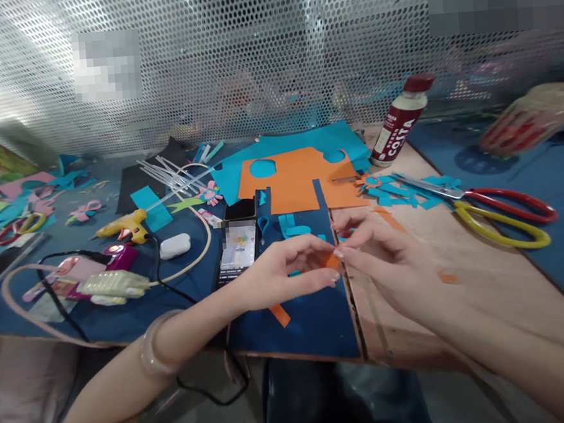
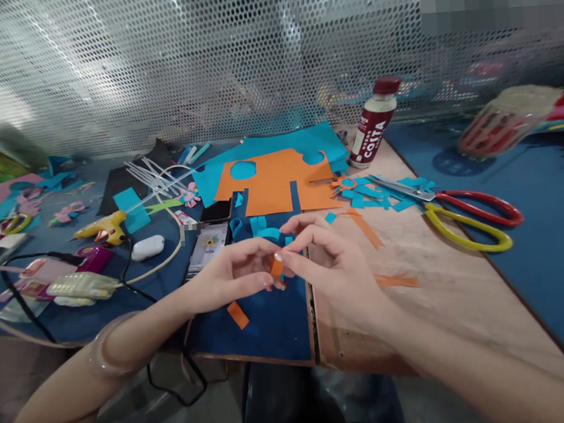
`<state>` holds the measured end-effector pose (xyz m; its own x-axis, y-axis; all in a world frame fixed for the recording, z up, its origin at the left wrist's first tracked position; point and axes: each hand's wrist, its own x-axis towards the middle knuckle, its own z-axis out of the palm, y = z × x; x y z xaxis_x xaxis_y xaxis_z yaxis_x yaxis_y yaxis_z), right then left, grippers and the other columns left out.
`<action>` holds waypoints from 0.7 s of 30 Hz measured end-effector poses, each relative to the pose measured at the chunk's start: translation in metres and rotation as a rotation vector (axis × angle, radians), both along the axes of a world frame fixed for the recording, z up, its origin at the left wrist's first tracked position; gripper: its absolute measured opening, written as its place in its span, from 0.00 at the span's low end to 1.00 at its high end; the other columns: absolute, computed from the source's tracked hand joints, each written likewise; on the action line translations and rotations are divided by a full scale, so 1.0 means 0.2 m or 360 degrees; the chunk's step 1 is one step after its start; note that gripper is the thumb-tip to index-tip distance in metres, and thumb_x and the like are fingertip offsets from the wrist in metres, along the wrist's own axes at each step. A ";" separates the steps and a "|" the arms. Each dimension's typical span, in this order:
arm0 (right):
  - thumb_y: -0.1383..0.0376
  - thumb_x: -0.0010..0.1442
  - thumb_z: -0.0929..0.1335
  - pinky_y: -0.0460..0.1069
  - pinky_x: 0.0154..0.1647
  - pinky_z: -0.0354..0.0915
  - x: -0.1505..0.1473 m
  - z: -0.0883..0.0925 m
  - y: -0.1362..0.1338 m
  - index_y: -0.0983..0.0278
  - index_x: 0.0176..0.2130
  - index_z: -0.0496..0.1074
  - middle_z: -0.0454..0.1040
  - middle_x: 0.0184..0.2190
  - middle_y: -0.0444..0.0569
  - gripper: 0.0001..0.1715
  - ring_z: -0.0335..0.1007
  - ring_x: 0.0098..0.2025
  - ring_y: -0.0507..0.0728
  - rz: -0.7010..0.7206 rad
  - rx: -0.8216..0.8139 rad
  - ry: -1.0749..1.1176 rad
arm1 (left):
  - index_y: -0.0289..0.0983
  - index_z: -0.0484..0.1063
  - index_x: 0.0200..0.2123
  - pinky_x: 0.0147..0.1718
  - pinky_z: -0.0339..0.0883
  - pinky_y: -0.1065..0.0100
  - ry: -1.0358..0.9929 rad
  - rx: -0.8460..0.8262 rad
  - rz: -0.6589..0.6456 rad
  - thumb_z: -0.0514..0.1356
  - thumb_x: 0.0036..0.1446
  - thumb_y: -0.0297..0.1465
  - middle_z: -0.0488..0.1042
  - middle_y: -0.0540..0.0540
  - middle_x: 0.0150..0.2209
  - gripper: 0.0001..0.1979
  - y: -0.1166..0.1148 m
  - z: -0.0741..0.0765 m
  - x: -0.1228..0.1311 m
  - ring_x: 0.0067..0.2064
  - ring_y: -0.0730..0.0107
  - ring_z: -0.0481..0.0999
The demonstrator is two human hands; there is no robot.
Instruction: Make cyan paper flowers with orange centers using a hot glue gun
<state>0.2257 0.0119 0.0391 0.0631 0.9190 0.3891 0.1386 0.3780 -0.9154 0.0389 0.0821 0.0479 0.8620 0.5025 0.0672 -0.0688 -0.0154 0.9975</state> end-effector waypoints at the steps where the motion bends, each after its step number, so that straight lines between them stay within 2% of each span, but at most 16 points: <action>1: 0.66 0.61 0.71 0.55 0.54 0.65 0.00 0.00 0.00 0.56 0.31 0.73 0.69 0.45 0.43 0.06 0.67 0.52 0.54 -0.0048 0.0030 -0.0068 | 0.34 0.72 0.44 0.39 0.73 0.68 0.0024 0.0038 0.0040 0.66 0.58 0.35 0.77 0.45 0.36 0.14 0.00 -0.01 0.00 0.38 0.70 0.79; 5: 0.62 0.60 0.72 0.57 0.56 0.63 0.01 0.01 0.01 0.55 0.35 0.74 0.71 0.46 0.45 0.01 0.67 0.52 0.56 -0.0144 0.0122 -0.0346 | 0.33 0.71 0.37 0.37 0.74 0.70 0.0044 0.0055 0.0126 0.64 0.60 0.31 0.78 0.45 0.34 0.07 0.00 -0.01 0.02 0.34 0.73 0.79; 8: 0.60 0.59 0.72 0.57 0.57 0.62 0.01 0.01 0.01 0.54 0.42 0.74 0.70 0.49 0.46 0.09 0.66 0.55 0.57 -0.0108 0.0110 -0.0406 | 0.33 0.70 0.37 0.35 0.74 0.73 0.0021 0.0053 0.0170 0.63 0.60 0.29 0.78 0.47 0.31 0.05 0.00 0.00 0.02 0.32 0.75 0.79; 10: 0.60 0.60 0.72 0.57 0.57 0.63 0.01 0.01 0.01 0.53 0.43 0.74 0.71 0.49 0.46 0.10 0.66 0.56 0.57 -0.0109 0.0086 -0.0392 | 0.34 0.70 0.37 0.35 0.74 0.73 0.0021 0.0069 0.0171 0.63 0.60 0.29 0.77 0.48 0.31 0.05 0.00 0.00 0.02 0.32 0.75 0.79; 14: 0.62 0.61 0.71 0.56 0.54 0.64 0.00 0.02 0.01 0.56 0.35 0.76 0.72 0.46 0.45 0.02 0.69 0.51 0.55 -0.0160 0.0084 -0.0336 | 0.34 0.71 0.38 0.38 0.73 0.70 0.0081 0.0177 0.0177 0.63 0.58 0.30 0.78 0.46 0.34 0.06 0.00 -0.02 0.02 0.36 0.71 0.79; 17: 0.63 0.61 0.71 0.55 0.52 0.64 0.00 0.03 -0.01 0.57 0.30 0.74 0.72 0.44 0.44 0.07 0.69 0.49 0.54 -0.0168 0.0082 -0.0283 | 0.33 0.72 0.39 0.38 0.71 0.69 0.0140 0.0285 0.0205 0.64 0.57 0.31 0.77 0.45 0.34 0.08 -0.01 -0.02 0.02 0.36 0.70 0.77; 21: 0.64 0.61 0.71 0.53 0.49 0.65 -0.01 0.05 -0.03 0.56 0.29 0.75 0.69 0.41 0.43 0.08 0.68 0.46 0.53 -0.0185 0.0109 -0.0370 | 0.33 0.73 0.37 0.36 0.70 0.70 0.0168 0.0386 0.0182 0.65 0.56 0.31 0.76 0.46 0.32 0.08 -0.01 0.00 0.03 0.33 0.72 0.75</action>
<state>0.2242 0.0051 0.0484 0.0684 0.8820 0.4663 0.3884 0.4070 -0.8267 0.0441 0.0796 0.0469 0.8091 0.5771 0.1106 0.0510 -0.2564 0.9652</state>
